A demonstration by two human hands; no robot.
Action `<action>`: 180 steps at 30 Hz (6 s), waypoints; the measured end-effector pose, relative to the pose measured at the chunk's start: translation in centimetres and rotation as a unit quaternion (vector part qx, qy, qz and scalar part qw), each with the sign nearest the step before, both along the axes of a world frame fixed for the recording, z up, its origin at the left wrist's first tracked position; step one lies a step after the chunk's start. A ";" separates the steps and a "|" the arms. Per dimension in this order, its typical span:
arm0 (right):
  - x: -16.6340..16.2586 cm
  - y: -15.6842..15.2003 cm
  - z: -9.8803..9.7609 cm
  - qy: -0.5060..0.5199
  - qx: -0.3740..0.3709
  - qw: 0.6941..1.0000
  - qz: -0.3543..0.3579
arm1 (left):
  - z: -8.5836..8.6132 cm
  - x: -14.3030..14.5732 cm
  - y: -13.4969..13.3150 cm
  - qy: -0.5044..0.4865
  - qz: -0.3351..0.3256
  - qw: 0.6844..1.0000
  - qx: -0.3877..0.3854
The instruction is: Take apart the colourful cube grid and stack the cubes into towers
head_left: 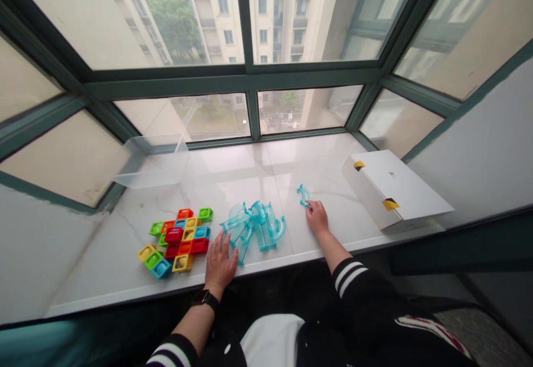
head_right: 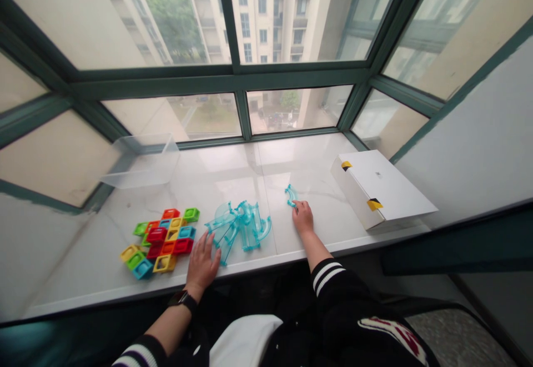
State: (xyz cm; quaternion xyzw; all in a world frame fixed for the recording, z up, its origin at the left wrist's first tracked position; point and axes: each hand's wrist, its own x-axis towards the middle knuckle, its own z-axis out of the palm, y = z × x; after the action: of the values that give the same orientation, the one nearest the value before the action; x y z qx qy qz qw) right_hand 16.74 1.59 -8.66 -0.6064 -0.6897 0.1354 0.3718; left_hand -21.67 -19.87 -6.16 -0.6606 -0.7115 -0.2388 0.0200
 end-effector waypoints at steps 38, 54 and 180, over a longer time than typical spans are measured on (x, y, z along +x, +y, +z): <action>-10.6 -10.3 6.3 0.150 -0.082 0.960 0.223 | 6.6 5.4 -1.7 -0.202 -0.113 0.972 0.043; -8.8 -13.8 11.8 0.308 -0.140 0.906 0.255 | 9.7 9.3 1.0 -0.543 -0.082 0.828 -0.117; -7.5 -11.5 6.1 0.109 -0.186 0.964 0.153 | 8.6 4.4 -3.9 -0.653 0.092 0.732 -0.169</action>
State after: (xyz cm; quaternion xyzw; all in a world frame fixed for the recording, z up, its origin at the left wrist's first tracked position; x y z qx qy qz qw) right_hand 9.23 -9.94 -2.60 -0.5335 -0.6921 0.3823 0.3003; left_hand -17.22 -23.74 2.42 -0.2656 -0.6353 -0.4840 -0.5399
